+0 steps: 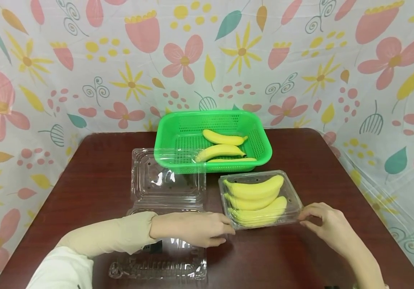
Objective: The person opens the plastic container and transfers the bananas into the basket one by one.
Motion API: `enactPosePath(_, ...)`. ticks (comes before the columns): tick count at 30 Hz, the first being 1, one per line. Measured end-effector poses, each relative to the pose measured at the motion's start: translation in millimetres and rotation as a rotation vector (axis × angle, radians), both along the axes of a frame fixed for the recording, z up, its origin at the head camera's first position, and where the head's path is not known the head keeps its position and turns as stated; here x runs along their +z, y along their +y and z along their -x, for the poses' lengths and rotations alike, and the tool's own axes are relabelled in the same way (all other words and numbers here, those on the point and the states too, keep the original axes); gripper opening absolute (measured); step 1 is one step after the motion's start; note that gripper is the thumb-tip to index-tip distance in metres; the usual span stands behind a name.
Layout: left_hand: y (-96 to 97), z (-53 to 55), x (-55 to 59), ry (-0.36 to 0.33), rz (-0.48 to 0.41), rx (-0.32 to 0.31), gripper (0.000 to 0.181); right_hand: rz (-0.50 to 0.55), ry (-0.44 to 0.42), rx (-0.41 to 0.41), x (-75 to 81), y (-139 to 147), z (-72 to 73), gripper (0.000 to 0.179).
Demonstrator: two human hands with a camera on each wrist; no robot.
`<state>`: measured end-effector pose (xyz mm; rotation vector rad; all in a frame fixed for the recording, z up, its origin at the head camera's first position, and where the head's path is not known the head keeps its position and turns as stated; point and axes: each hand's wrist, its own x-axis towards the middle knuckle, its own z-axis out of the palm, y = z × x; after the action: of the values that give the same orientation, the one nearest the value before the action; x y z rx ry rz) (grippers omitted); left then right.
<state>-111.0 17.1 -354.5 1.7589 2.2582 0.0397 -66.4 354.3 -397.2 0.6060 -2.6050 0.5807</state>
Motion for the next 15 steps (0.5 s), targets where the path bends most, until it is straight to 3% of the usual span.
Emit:
enactPosePath(7, 4.8, -2.1, -9.1, 0.13, -0.084, 0.035, 0.023, -0.025, 0.038, -0.006, -1.6, 1.7, 1.8, 0.045)
enactPosePath(10, 7.0, -4.5, -11.9, 0.21, -0.087, 0.042, 0.021, -0.052, 0.081, -0.001, -3.9, 4.0, 4.2, 0.01)
enactPosePath(11, 7.7, -5.3, -12.2, 0.239, -0.087, 0.044, 0.02, -0.059, 0.094, -0.001, -4.6, 4.3, 5.0, 0.015)
enactPosePath(14, 10.8, -6.7, -14.3, 0.322, -0.097, 0.045, 0.014, -0.076, 0.132, -0.006, -6.3, 4.5, 6.8, 0.052)
enactPosePath(15, 11.9, -6.7, -15.4, 0.348, -0.1, 0.048, 0.012, -0.081, 0.141, -0.01, -6.6, 4.1, 7.0, 0.054)
